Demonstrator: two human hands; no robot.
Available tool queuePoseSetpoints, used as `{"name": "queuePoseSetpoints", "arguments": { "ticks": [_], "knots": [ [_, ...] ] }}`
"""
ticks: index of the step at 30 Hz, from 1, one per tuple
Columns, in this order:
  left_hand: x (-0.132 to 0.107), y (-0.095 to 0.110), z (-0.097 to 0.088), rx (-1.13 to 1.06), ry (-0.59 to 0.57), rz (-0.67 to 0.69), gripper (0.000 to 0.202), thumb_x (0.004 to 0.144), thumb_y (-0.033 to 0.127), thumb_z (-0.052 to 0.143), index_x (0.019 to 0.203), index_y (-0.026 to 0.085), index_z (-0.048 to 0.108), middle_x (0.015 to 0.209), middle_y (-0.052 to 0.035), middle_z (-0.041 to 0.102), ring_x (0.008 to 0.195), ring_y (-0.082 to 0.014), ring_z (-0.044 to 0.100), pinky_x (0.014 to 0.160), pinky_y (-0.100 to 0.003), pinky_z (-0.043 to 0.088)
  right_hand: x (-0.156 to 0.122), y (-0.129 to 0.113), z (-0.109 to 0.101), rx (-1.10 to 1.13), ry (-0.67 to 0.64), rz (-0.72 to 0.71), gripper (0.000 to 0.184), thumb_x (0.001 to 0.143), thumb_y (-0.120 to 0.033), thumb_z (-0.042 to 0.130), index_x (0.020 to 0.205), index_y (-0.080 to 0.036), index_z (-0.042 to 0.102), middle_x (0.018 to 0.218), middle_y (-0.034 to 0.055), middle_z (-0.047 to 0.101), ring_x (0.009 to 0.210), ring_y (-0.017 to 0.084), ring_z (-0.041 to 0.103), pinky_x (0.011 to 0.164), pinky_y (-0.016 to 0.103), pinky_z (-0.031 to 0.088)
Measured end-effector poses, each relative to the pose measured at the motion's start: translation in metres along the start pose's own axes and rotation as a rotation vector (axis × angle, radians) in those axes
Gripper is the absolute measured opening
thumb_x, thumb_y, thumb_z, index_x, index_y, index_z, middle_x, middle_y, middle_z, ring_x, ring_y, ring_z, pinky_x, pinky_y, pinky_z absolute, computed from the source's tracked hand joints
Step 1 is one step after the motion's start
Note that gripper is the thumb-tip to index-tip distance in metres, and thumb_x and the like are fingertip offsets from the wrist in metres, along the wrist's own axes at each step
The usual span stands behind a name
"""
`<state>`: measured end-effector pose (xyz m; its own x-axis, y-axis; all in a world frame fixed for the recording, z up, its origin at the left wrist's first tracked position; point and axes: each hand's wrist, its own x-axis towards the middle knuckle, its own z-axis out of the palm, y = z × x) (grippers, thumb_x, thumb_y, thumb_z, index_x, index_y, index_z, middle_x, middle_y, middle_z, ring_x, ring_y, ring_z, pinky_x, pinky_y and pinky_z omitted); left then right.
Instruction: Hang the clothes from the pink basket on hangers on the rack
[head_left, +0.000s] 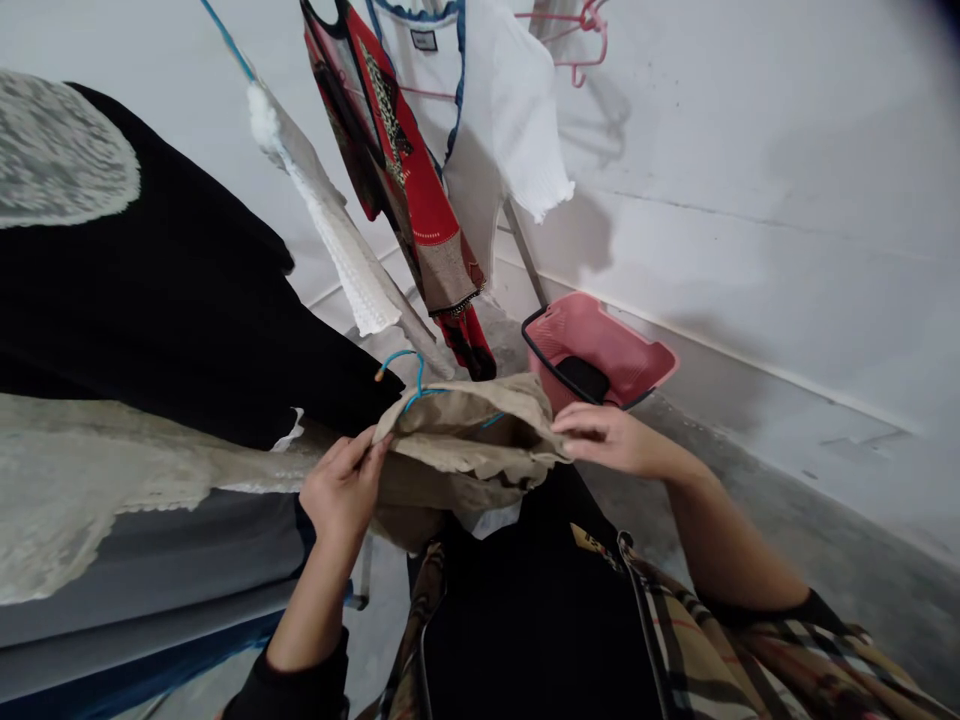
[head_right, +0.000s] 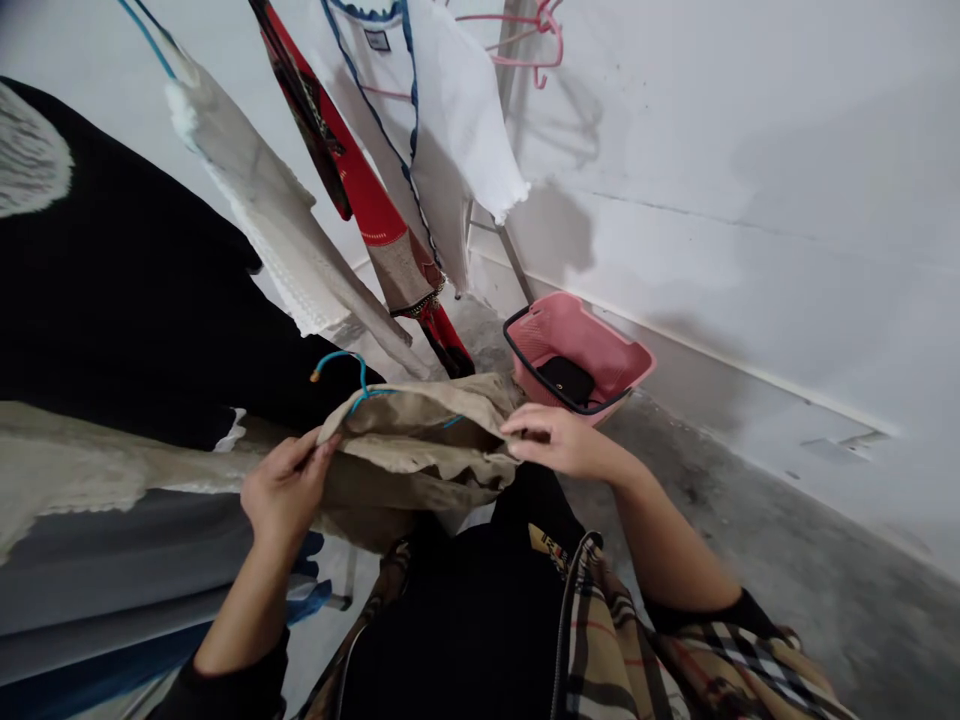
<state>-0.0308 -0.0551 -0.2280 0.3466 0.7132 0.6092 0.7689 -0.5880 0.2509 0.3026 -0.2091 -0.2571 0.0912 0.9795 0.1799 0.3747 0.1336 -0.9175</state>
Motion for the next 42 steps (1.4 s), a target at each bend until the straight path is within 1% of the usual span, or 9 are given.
{"name": "queuePoseSetpoints", "arguments": {
  "ticks": [2, 6, 9, 14, 21, 27, 31, 34, 42],
  "knots": [
    [0.004, -0.001, -0.002, -0.158, -0.016, -0.023, 0.027, 0.087, 0.039, 0.063, 0.096, 0.017, 0.077, 0.064, 0.0007, 0.061, 0.055, -0.0083, 0.053, 0.053, -0.018, 0.038, -0.004, -0.010, -0.011, -0.122, 0.005, -0.018, 0.030, 0.080, -0.038, 0.069, 0.104, -0.022, 0.074, 0.109, 0.0088, 0.067, 0.082, 0.017, 0.065, 0.076, 0.031, 0.056],
    [0.013, 0.005, -0.009, -0.432, -0.042, 0.077, 0.020, 0.084, 0.031, 0.066, 0.090, 0.015, 0.076, 0.062, 0.0001, 0.062, 0.055, -0.0091, 0.053, 0.054, -0.020, 0.042, 0.005, -0.025, -0.024, -0.326, 0.347, -0.074, 0.039, 0.084, -0.040, 0.063, 0.120, -0.026, 0.067, 0.112, 0.0094, 0.065, 0.103, 0.024, 0.062, 0.094, 0.041, 0.051],
    [0.020, 0.012, -0.016, -0.572, -0.062, 0.179, 0.013, 0.083, 0.025, 0.067, 0.087, 0.016, 0.076, 0.062, 0.0004, 0.062, 0.055, -0.0095, 0.054, 0.053, -0.020, 0.043, 0.012, -0.037, -0.026, -0.338, 0.218, -0.157, 0.035, 0.083, -0.044, 0.064, 0.112, -0.025, 0.069, 0.102, 0.0086, 0.068, 0.100, 0.024, 0.062, 0.092, 0.039, 0.051],
    [0.027, 0.026, -0.019, -0.578, -0.052, 0.201, 0.011, 0.084, 0.022, 0.067, 0.087, 0.016, 0.075, 0.065, -0.0004, 0.065, 0.056, -0.0099, 0.057, 0.052, -0.020, 0.044, 0.002, -0.051, -0.036, -0.281, 0.031, -0.189, 0.039, 0.092, -0.049, 0.047, 0.072, -0.022, 0.068, 0.064, 0.0033, 0.060, 0.059, 0.015, 0.056, 0.058, 0.026, 0.047],
    [0.021, 0.037, 0.015, -0.387, -0.062, 0.196, 0.036, 0.084, 0.038, 0.067, 0.116, 0.022, 0.068, 0.099, -0.0078, 0.071, 0.092, -0.0205, 0.065, 0.083, -0.034, 0.053, -0.034, -0.071, -0.103, -0.352, 0.420, 0.026, 0.043, 0.082, -0.065, 0.053, 0.080, -0.027, 0.073, 0.071, 0.0066, 0.070, 0.063, 0.022, 0.065, 0.054, 0.031, 0.051],
    [-0.018, 0.014, 0.052, -0.427, -0.161, 0.110, 0.029, 0.088, 0.037, 0.060, 0.112, 0.024, 0.070, 0.104, -0.0084, 0.073, 0.097, -0.0222, 0.069, 0.086, -0.037, 0.056, -0.049, -0.094, -0.169, -0.914, 0.760, 0.229, 0.059, 0.071, -0.085, 0.042, 0.075, -0.034, 0.071, 0.072, 0.0071, 0.073, 0.060, 0.025, 0.064, 0.056, 0.038, 0.048],
    [-0.045, 0.004, 0.069, -0.466, -0.211, 0.073, 0.025, 0.089, 0.038, 0.059, 0.106, 0.026, 0.073, 0.100, -0.0060, 0.075, 0.094, -0.0212, 0.071, 0.083, -0.035, 0.059, -0.012, -0.100, -0.177, -1.165, 0.979, 0.095, 0.058, 0.084, -0.074, 0.033, 0.087, -0.029, 0.071, 0.082, 0.0105, 0.074, 0.071, 0.027, 0.067, 0.061, 0.037, 0.045],
    [-0.057, 0.001, 0.074, -0.484, -0.218, 0.042, 0.025, 0.089, 0.040, 0.059, 0.103, 0.027, 0.074, 0.097, -0.0052, 0.076, 0.092, -0.0207, 0.072, 0.082, -0.034, 0.060, 0.039, -0.107, -0.176, -1.143, 1.096, -0.091, 0.047, 0.090, -0.055, 0.040, 0.091, -0.020, 0.072, 0.084, 0.0133, 0.074, 0.074, 0.024, 0.067, 0.065, 0.032, 0.044],
    [-0.075, -0.017, 0.085, -0.577, -0.233, -0.038, 0.029, 0.087, 0.047, 0.059, 0.100, 0.028, 0.076, 0.092, -0.0052, 0.078, 0.085, -0.0193, 0.075, 0.075, -0.024, 0.060, 0.197, -0.159, -0.178, -0.973, 1.054, -0.263, 0.032, 0.098, -0.030, 0.046, 0.102, -0.007, 0.068, 0.098, 0.0136, 0.071, 0.087, 0.014, 0.062, 0.075, 0.024, 0.036]
  ]
}}
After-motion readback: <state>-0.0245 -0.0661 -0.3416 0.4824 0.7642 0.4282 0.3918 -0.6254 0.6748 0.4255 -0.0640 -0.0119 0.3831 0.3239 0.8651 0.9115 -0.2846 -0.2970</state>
